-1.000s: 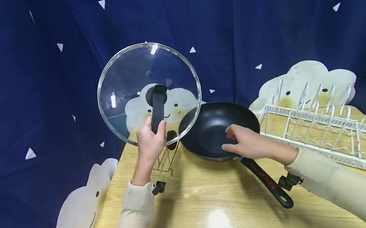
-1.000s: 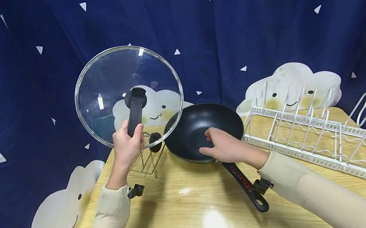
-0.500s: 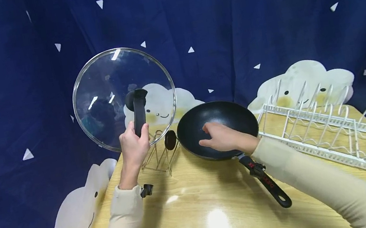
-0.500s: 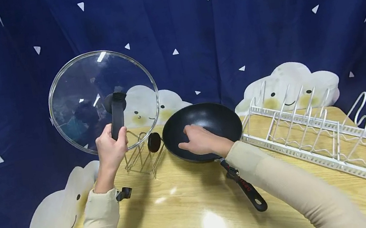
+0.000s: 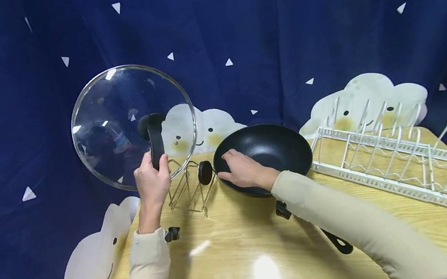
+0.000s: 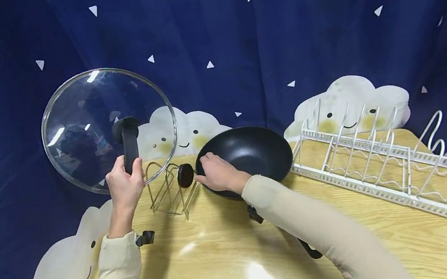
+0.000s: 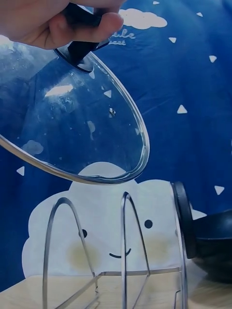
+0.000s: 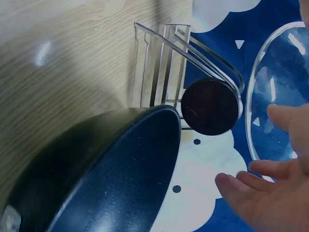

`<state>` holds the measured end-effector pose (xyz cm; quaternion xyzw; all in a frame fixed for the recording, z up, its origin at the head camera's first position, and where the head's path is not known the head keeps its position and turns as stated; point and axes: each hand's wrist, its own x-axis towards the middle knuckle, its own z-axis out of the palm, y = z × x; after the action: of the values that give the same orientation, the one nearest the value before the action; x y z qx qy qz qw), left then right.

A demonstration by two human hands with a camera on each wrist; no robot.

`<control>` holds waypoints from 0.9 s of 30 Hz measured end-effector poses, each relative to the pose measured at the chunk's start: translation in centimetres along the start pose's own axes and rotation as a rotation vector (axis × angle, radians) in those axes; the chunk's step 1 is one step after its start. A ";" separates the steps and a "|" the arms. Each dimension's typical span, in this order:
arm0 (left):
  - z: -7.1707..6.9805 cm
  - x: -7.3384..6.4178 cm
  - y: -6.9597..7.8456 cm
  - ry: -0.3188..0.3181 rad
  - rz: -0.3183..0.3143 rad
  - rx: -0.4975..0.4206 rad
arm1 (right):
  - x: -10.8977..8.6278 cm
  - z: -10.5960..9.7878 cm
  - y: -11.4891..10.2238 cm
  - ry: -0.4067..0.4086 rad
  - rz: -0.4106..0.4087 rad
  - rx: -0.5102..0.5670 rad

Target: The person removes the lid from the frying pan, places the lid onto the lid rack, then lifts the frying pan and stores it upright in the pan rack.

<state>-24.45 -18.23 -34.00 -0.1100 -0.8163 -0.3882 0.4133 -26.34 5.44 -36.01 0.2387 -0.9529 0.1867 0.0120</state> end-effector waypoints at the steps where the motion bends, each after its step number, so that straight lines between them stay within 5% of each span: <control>1: -0.1 -0.1 -0.1 0.003 -0.005 0.004 | 0.2 0.3 -0.1 0.001 0.000 -0.002; 17: -0.3 0.2 -0.9 0.079 0.007 0.120 | 3.7 4.3 -1.3 0.032 -0.066 -0.054; 27: 0.0 0.0 -1.4 0.064 -0.005 0.135 | 4.9 6.0 -1.8 0.013 -0.067 -0.052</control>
<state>-25.11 -19.18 -34.79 -0.0673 -0.8275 -0.3365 0.4445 -29.48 -0.44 -40.42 0.2690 -0.9487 0.1632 0.0308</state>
